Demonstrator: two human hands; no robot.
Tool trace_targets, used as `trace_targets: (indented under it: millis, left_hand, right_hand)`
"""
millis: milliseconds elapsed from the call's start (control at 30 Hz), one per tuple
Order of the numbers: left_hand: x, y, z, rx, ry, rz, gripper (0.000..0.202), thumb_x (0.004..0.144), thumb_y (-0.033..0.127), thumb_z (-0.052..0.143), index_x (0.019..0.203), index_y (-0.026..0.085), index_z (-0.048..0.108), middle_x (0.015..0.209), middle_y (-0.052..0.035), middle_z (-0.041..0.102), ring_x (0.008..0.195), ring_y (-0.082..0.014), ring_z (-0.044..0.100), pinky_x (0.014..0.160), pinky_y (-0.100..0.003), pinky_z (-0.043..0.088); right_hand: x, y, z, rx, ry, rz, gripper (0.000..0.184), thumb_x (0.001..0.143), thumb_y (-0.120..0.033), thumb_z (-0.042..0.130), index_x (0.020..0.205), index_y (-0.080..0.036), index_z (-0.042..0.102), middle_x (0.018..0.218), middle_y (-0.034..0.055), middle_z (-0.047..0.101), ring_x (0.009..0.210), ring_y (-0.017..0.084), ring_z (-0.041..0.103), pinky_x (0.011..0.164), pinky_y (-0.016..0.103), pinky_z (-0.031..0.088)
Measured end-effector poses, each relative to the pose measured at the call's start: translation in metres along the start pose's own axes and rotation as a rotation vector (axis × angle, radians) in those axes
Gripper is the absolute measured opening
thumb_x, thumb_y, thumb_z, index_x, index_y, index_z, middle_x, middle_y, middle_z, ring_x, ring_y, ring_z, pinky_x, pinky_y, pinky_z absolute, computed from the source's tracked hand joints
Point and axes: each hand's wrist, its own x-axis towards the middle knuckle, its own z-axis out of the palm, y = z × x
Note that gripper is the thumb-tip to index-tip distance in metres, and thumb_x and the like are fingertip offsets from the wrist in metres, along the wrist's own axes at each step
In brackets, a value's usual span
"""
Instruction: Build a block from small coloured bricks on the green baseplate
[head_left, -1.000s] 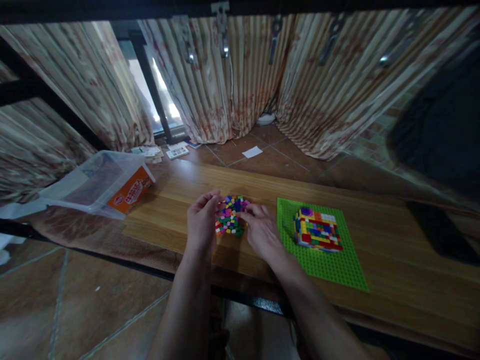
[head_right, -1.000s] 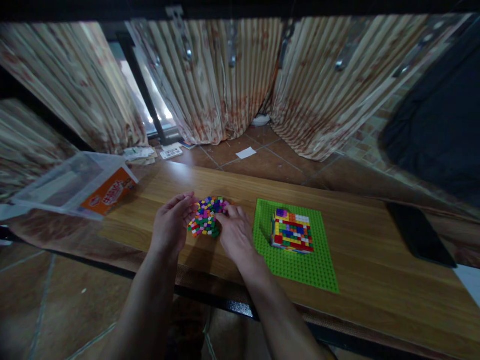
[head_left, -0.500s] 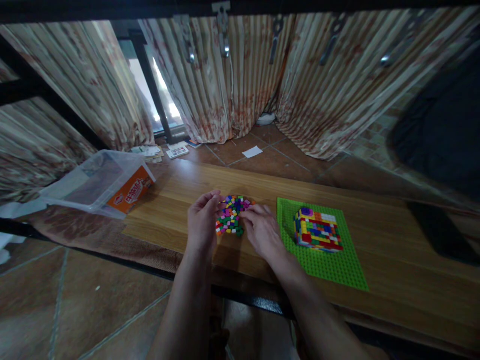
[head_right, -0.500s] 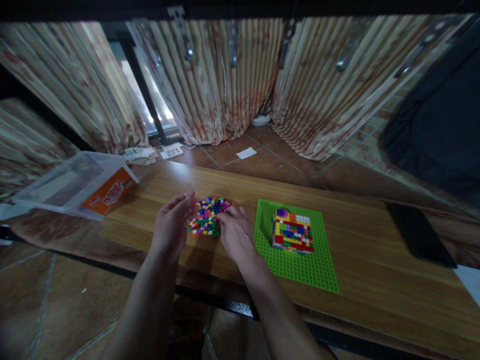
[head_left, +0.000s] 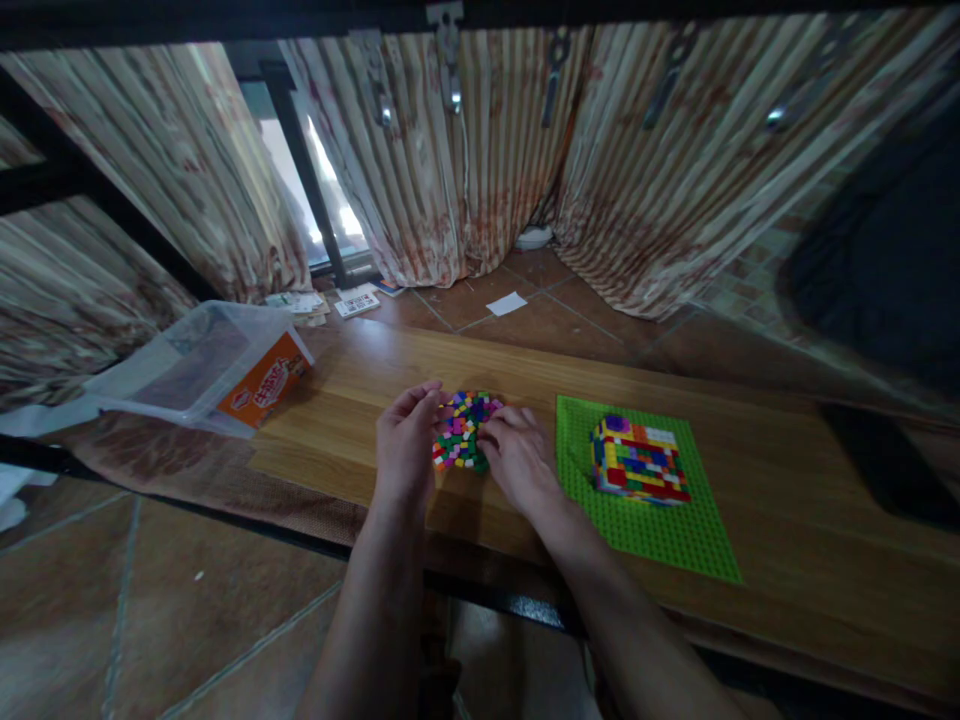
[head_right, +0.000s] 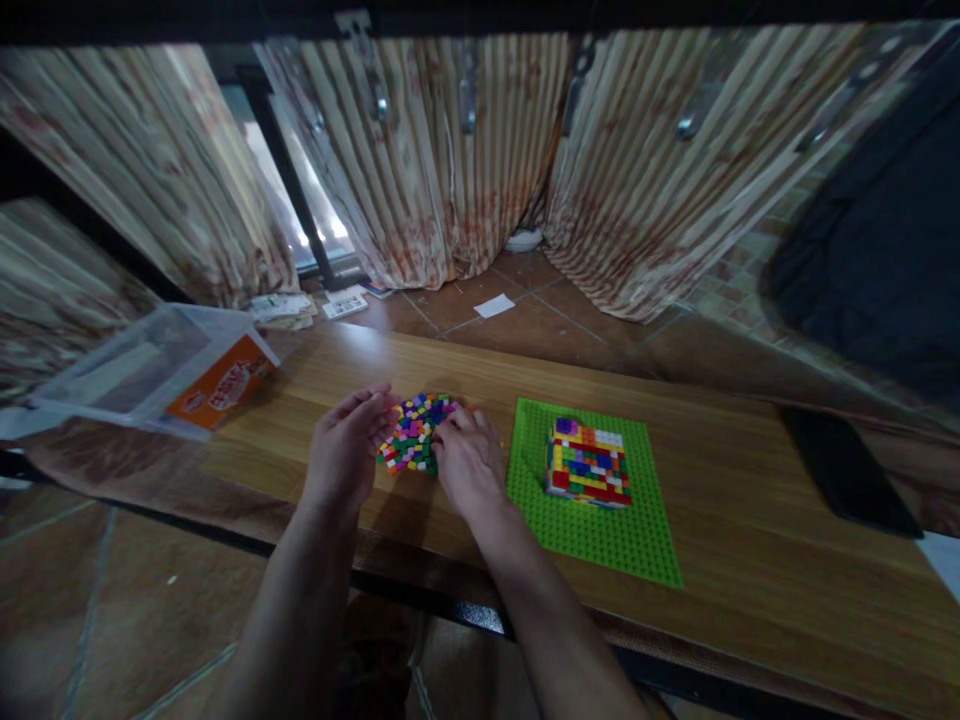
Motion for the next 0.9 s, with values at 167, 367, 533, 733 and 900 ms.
trace_targets:
  millis: [167,367,533,733,900]
  left_hand:
    - [0.0,0.0,0.001,-0.003,0.003,0.0,0.031,0.058,0.026,0.078,0.085,0.013,0.068,0.074,-0.0011,0.067,0.062,-0.0069,0.056,0.061,-0.019,0.043]
    - [0.001,-0.002,0.002,0.006,0.001,-0.008,0.032,0.057,0.027,0.078,0.084,0.014,0.068,0.074,-0.0007,0.067,0.061,-0.0065,0.056,0.06,-0.019,0.042]
    - [0.001,-0.001,0.002,0.022,0.008,0.004,0.032,0.057,0.028,0.078,0.084,0.014,0.068,0.074,-0.0008,0.067,0.061,-0.0074,0.056,0.06,-0.02,0.042]
    - [-0.003,-0.002,0.006,0.04,-0.004,-0.012,0.034,0.056,0.031,0.079,0.084,0.014,0.069,0.076,-0.0022,0.069,0.064,-0.0088,0.058,0.061,-0.02,0.043]
    - [-0.004,-0.007,0.012,0.068,-0.022,-0.024,0.033,0.056,0.031,0.079,0.082,0.014,0.069,0.076,-0.0027,0.069,0.064,-0.0089,0.058,0.063,-0.021,0.043]
  right_hand:
    - [-0.003,0.0,-0.007,-0.007,0.0,0.01,0.009,0.086,-0.018,0.064,0.085,-0.023,0.073,0.099,0.0065,0.066,0.096,0.024,0.052,0.088,0.04,0.044]
    - [-0.003,-0.001,-0.008,0.004,-0.022,0.002,0.013,0.087,-0.018,0.064,0.086,-0.023,0.075,0.098,0.0071,0.066,0.097,0.025,0.052,0.088,0.039,0.045]
    - [-0.003,-0.011,-0.026,0.101,0.09,-0.01,0.015,0.089,-0.018,0.061,0.085,-0.024,0.074,0.094,0.0058,0.068,0.094,0.023,0.056,0.087,0.037,0.044]
    - [-0.01,-0.006,-0.085,0.339,0.351,0.084,0.015,0.09,-0.03,0.058,0.089,-0.023,0.072,0.09,0.0026,0.072,0.085,0.019,0.065,0.081,0.033,0.049]
    - [-0.028,0.048,-0.12,0.334,0.527,0.348,0.023,0.084,-0.041,0.062,0.086,-0.02,0.073,0.085,0.0045,0.074,0.076,0.02,0.067,0.072,0.033,0.052]
